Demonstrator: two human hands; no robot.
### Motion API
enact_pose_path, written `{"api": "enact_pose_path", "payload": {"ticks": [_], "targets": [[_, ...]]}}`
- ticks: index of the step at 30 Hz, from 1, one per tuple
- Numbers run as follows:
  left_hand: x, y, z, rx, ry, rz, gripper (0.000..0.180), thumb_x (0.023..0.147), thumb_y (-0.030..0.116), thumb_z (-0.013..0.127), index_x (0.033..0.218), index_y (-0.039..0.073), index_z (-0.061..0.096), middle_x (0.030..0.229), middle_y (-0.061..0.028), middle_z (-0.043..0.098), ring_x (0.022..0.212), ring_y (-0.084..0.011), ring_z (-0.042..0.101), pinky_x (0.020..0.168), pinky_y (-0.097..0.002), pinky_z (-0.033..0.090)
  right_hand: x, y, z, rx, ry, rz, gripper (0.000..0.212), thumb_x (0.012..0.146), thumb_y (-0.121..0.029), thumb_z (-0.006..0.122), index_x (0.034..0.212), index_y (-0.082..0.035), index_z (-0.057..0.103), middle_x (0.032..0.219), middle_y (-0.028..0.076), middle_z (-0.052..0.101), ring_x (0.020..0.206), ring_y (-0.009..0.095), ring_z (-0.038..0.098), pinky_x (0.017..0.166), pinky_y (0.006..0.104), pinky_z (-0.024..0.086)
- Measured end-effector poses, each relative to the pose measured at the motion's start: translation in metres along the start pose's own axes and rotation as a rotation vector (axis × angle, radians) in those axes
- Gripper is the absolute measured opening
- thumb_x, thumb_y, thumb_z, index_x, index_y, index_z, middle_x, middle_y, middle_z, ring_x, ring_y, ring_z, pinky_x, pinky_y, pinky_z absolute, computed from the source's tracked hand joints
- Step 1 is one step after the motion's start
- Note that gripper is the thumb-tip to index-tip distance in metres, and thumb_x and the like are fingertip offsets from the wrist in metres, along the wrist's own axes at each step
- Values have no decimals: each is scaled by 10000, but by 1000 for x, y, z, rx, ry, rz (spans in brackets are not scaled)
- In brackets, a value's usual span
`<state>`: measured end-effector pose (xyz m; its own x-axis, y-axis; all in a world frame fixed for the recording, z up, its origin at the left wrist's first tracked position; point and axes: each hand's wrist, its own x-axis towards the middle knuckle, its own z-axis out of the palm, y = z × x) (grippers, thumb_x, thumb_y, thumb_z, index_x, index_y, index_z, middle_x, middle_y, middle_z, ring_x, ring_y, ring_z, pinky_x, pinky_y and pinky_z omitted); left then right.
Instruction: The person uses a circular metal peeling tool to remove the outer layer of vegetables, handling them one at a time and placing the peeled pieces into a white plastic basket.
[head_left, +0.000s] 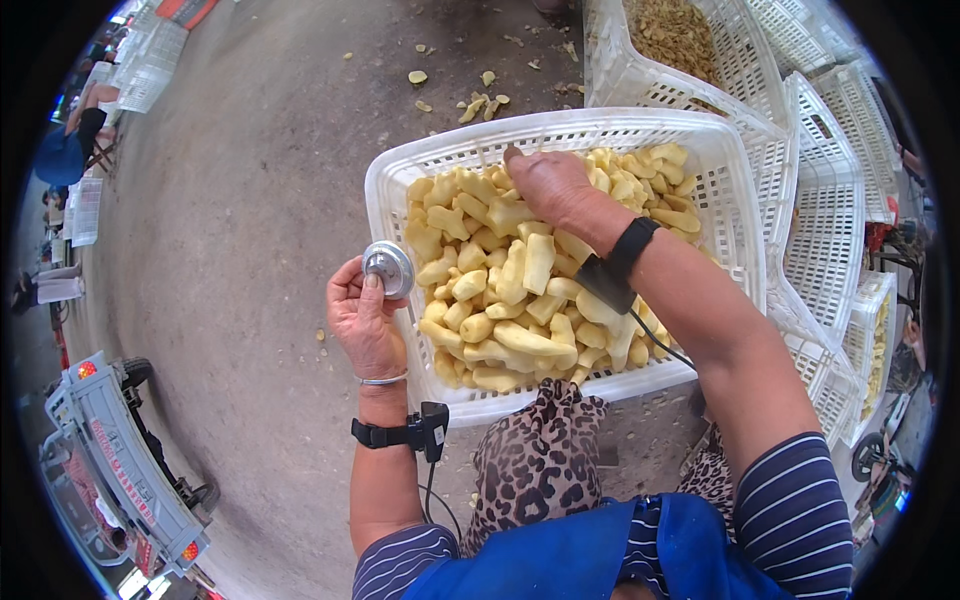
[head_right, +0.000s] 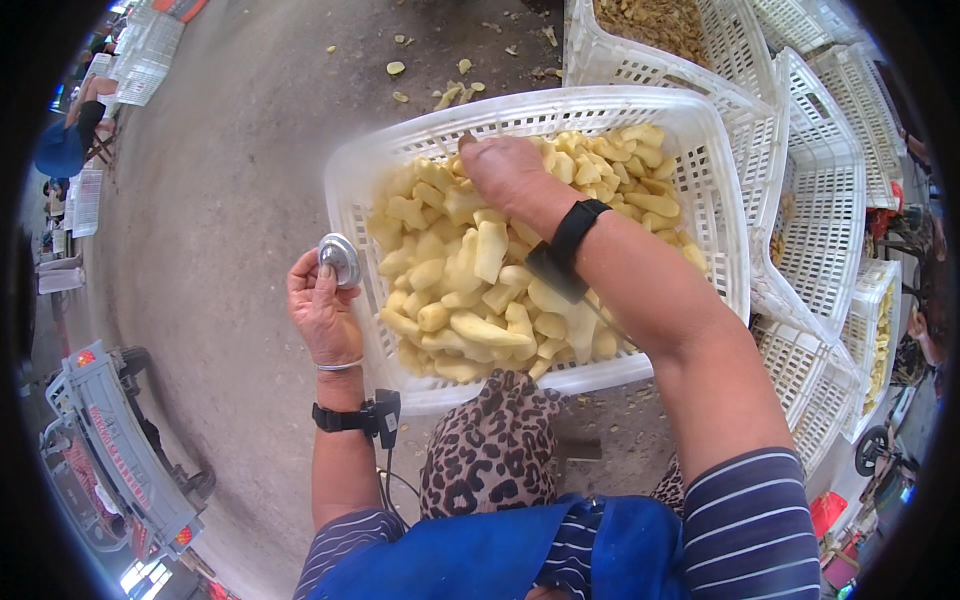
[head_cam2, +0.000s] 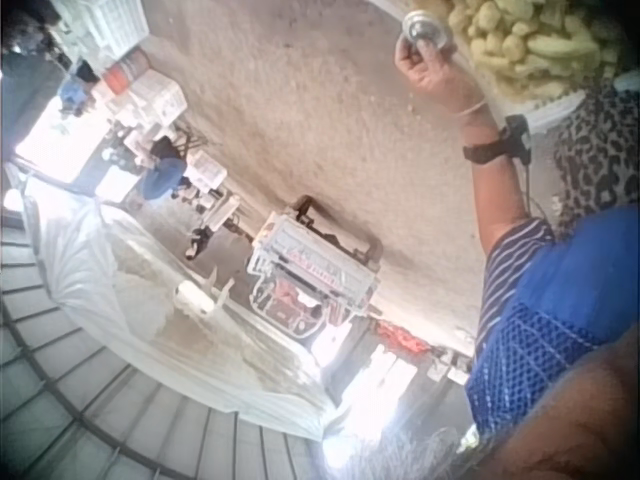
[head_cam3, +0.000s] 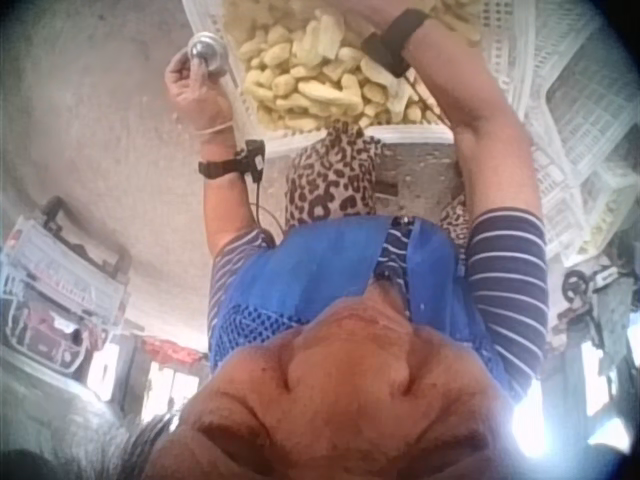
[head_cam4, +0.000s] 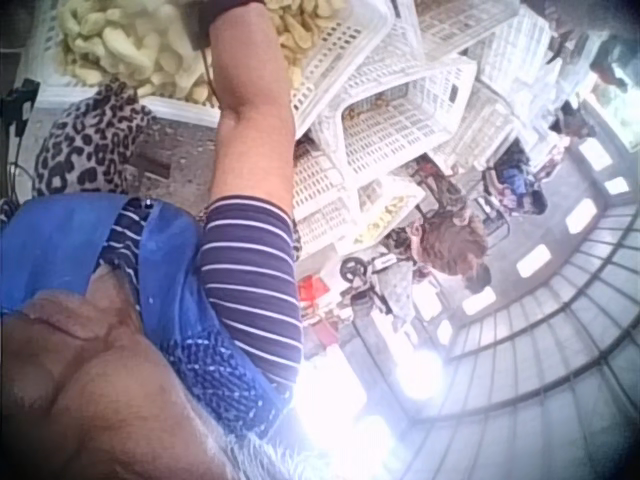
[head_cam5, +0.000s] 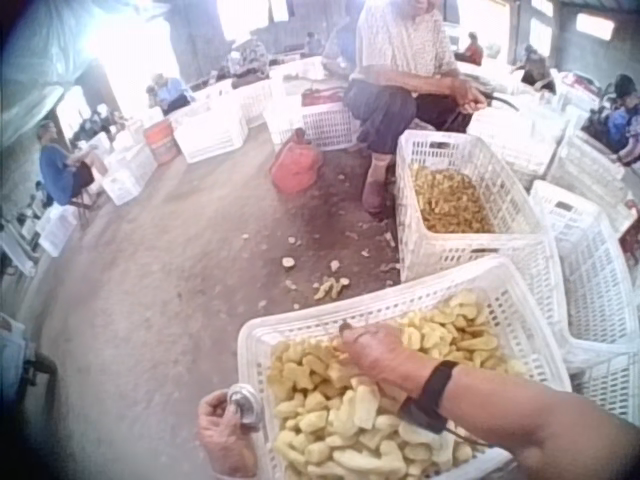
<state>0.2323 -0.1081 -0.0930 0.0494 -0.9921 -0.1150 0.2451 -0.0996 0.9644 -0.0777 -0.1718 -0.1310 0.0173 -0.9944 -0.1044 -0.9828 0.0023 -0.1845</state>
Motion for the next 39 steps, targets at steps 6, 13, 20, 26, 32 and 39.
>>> {"api": "enact_pose_path", "payload": {"ticks": [6, 13, 20, 26, 32, 39], "targets": [[2, 1, 2, -19, 4, -11, 258, 1019, 50, 665, 1268, 25, 604, 1090, -34, 676, 908, -98, 668, 696, -243, 610, 0, 13, 9, 150, 46, 115, 327, 929, -152, 621, 1236, -38, 617, 1006, 197, 762, 1001, 387, 734, 854, 475, 567], [10, -3, -6, -29, -13, -60, 276, 1015, 44, 670, 1280, 27, 597, 1117, -49, 687, 929, -115, 687, 712, -268, 624, 0, 30, 20, 328, 129, 179, 325, 851, -142, 721, 1149, -63, 618, 985, 172, 762, 974, 374, 732, 860, 464, 561], [3, -4, 54, -64, -349, -328, 424, 999, 30, 686, 1400, 23, 550, 1279, -96, 641, 1068, -164, 688, 797, -295, 636, -23, 44, -5, 618, 251, 111, 304, 840, -100, 734, 1103, -12, 610, 902, 142, 754, 861, 280, 745, 795, 396, 582], [41, -16, 118, -137, -581, -345, 585, 984, 21, 701, 1514, 47, 455, 1338, -111, 601, 1111, -184, 687, 850, -329, 636, -62, 16, -44, 938, 165, 84, 320, 868, -158, 790, 1074, 0, 601, 888, 85, 709, 807, 180, 692, 759, 330, 567], [39, -9, 141, -307, -700, -537, 527, 1001, 13, 677, 1489, 60, 485, 1278, -110, 660, 1099, -210, 703, 890, -353, 625, -97, 9, -73, 1019, 180, 35, 304, 932, -211, 776, 1070, 4, 611, 885, 86, 714, 783, 169, 699, 693, 320, 564], [23, 21, 175, -234, -846, -527, 468, 997, -12, 667, 1437, 41, 516, 1231, -107, 669, 1016, -206, 730, 816, -347, 666, -156, 21, -130, 1424, 82, 265, 402, 1053, -435, 612, 1107, -39, 660, 958, 37, 695, 772, 91, 683, 632, 246, 569]]}}
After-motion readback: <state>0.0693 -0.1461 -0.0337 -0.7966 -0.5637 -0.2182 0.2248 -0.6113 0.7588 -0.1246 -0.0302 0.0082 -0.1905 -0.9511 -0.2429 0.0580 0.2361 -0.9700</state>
